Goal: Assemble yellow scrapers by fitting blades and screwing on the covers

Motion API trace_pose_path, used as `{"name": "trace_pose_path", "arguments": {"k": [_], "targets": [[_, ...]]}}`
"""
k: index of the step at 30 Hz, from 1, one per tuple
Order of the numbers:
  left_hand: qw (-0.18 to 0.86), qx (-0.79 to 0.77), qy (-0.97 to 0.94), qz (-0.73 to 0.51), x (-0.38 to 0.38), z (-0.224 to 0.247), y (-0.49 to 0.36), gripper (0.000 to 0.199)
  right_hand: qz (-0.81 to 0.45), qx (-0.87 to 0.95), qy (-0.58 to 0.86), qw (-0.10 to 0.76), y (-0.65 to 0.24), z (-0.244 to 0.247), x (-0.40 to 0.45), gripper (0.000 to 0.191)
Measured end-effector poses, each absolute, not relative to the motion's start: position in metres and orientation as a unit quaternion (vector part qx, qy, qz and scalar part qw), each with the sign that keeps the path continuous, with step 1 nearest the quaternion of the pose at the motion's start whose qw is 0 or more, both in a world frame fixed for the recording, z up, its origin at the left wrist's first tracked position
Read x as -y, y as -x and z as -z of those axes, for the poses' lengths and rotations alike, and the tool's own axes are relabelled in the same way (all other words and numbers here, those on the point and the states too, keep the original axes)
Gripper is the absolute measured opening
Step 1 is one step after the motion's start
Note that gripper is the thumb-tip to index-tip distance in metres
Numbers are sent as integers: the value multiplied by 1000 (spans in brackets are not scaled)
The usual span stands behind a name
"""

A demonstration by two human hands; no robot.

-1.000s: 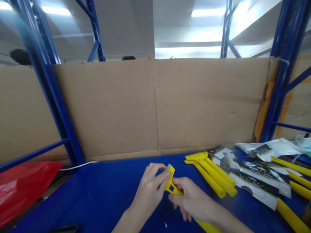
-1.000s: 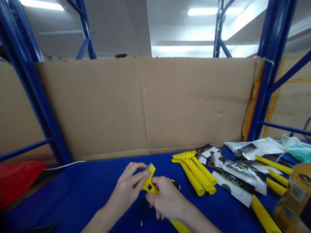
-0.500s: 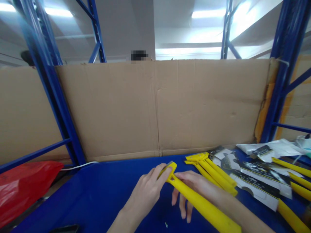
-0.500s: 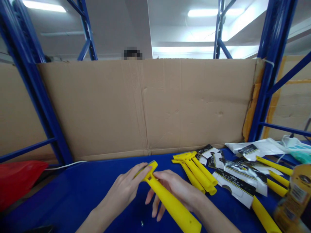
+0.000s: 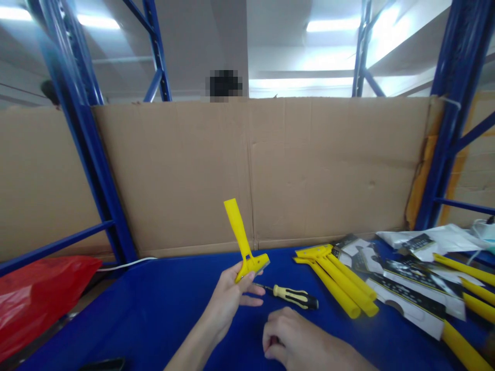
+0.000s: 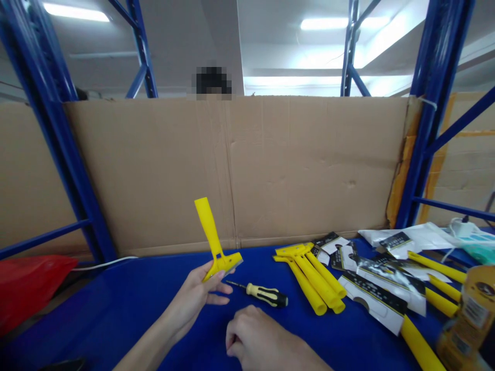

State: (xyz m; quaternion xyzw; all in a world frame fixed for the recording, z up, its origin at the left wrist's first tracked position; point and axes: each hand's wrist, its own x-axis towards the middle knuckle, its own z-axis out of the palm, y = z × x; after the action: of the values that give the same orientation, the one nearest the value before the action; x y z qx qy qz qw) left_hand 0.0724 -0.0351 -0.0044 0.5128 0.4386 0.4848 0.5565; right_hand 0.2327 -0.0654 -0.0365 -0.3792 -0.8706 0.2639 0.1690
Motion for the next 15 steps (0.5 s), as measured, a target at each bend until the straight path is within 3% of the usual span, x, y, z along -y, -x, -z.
{"name": "trace_pose_path", "arguments": {"k": [4, 10, 15], "targets": [[583, -425, -510, -468, 37, 5, -73, 39, -314, 807, 425, 264, -232, 31, 58, 15], [591, -410, -525, -455, 39, 6, -77, 42, -446, 620, 422, 488, -235, 20, 47, 20], [609, -394, -541, -426, 44, 9, -82, 43, -470, 591, 399, 521, -240, 16, 43, 26]]}}
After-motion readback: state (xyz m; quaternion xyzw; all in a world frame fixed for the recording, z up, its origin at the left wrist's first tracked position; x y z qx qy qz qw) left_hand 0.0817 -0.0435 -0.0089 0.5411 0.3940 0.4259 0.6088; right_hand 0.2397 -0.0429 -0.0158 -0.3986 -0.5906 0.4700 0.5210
